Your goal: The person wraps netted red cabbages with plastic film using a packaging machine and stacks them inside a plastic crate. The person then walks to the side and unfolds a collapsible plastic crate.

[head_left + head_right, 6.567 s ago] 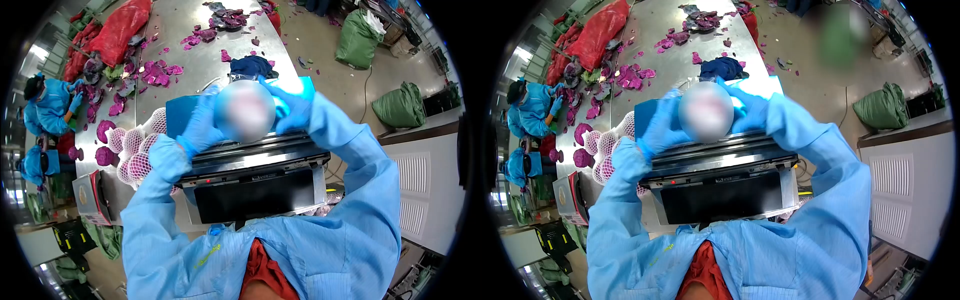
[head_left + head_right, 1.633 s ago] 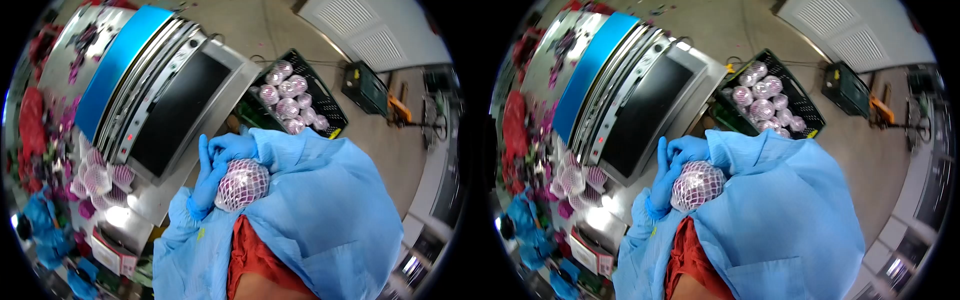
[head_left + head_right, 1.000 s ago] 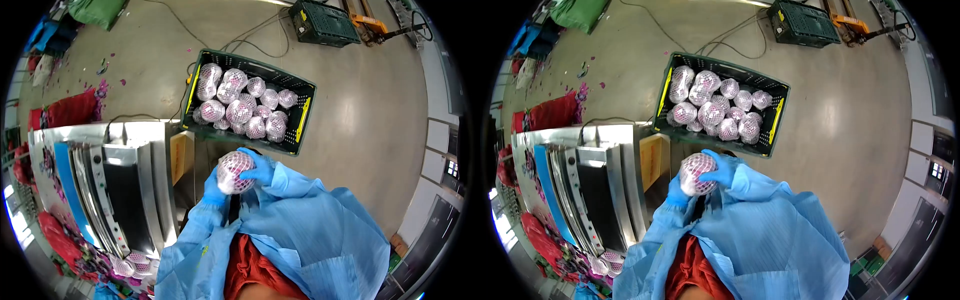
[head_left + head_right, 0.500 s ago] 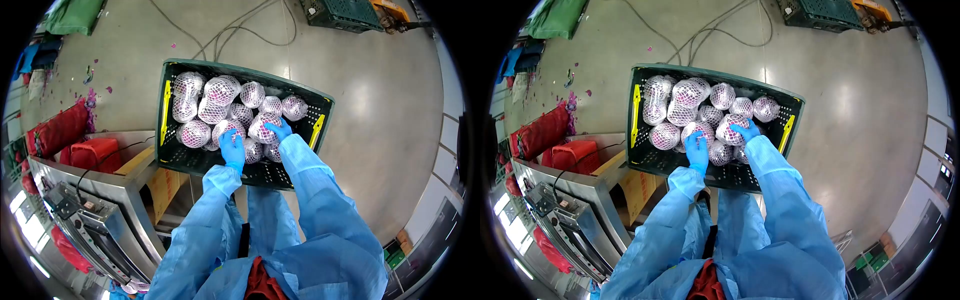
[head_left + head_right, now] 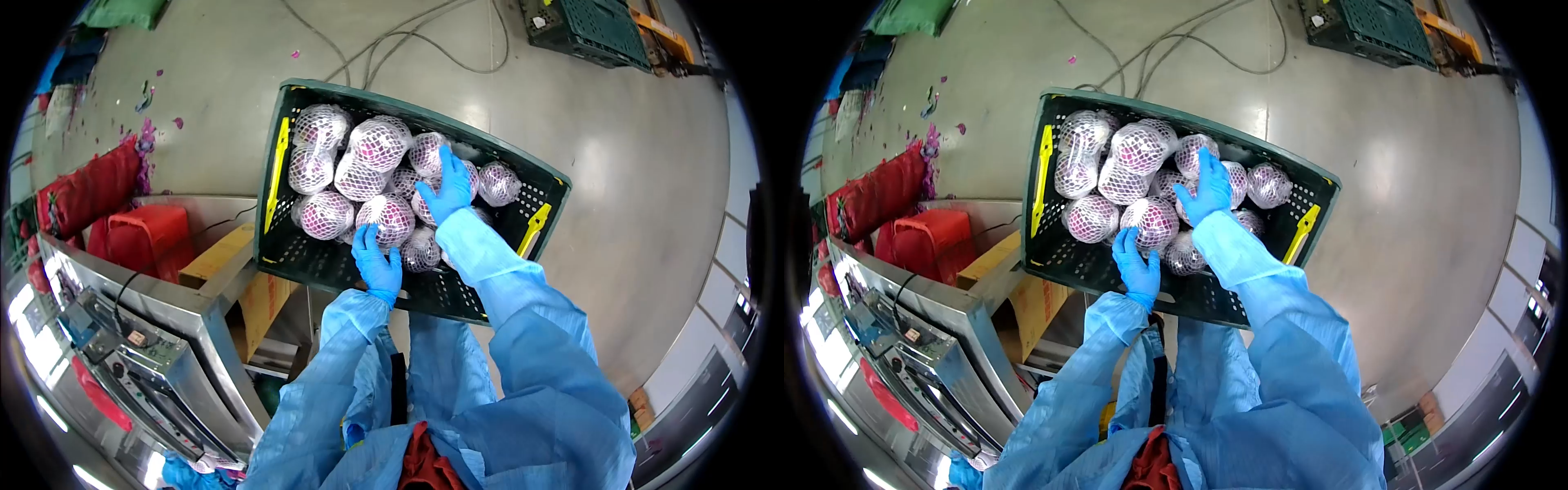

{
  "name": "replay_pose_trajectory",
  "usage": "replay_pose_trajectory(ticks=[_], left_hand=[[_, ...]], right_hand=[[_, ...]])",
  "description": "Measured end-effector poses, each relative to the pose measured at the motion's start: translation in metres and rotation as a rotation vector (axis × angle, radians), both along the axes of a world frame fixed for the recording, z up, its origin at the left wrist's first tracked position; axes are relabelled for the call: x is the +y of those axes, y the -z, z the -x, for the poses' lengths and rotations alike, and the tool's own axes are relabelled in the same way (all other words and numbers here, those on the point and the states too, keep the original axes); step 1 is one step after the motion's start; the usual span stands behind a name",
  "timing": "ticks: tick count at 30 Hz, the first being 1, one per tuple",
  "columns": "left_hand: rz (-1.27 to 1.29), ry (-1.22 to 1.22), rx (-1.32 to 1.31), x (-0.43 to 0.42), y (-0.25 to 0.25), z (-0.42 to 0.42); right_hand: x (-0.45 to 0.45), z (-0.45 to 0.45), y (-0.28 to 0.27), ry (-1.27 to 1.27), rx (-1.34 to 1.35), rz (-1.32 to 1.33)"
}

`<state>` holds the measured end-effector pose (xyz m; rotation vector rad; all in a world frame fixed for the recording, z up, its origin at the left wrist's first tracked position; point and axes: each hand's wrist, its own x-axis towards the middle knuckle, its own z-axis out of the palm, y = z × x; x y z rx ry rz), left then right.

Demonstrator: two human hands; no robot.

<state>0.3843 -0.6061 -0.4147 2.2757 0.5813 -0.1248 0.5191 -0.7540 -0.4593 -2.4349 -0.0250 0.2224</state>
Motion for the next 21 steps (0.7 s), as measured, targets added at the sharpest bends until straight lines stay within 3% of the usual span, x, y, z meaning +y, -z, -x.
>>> replay_pose_trajectory(ticks=[4, 8, 11, 14, 15, 18, 21], left_hand=[[0.018, -0.056, 0.048, 0.009, 0.001, 0.002], [0.101, -0.105, 0.099, 0.021, 0.013, 0.008], [0.224, -0.135, 0.173, 0.028, 0.027, 0.012], [0.333, -0.097, 0.128, 0.029, 0.041, 0.018], [0.263, -0.075, 0.136, 0.029, 0.038, 0.019], [0.302, -0.087, 0.139, 0.029, 0.031, 0.020], [0.246, -0.102, 0.195, 0.028, 0.028, 0.016]], right_hand=[[0.056, -0.056, -0.012, -0.074, 0.075, -0.252], [0.092, -0.092, 0.035, -0.097, 0.250, -0.143], [0.086, -0.104, 0.032, -0.163, 0.402, -0.163], [0.076, -0.079, 0.035, -0.018, 0.227, -0.211], [0.070, -0.067, 0.041, 0.063, 0.208, -0.354], [0.053, -0.033, 0.036, 0.385, 0.239, -0.371], [0.046, -0.023, 0.042, 0.622, 0.421, -0.699]])
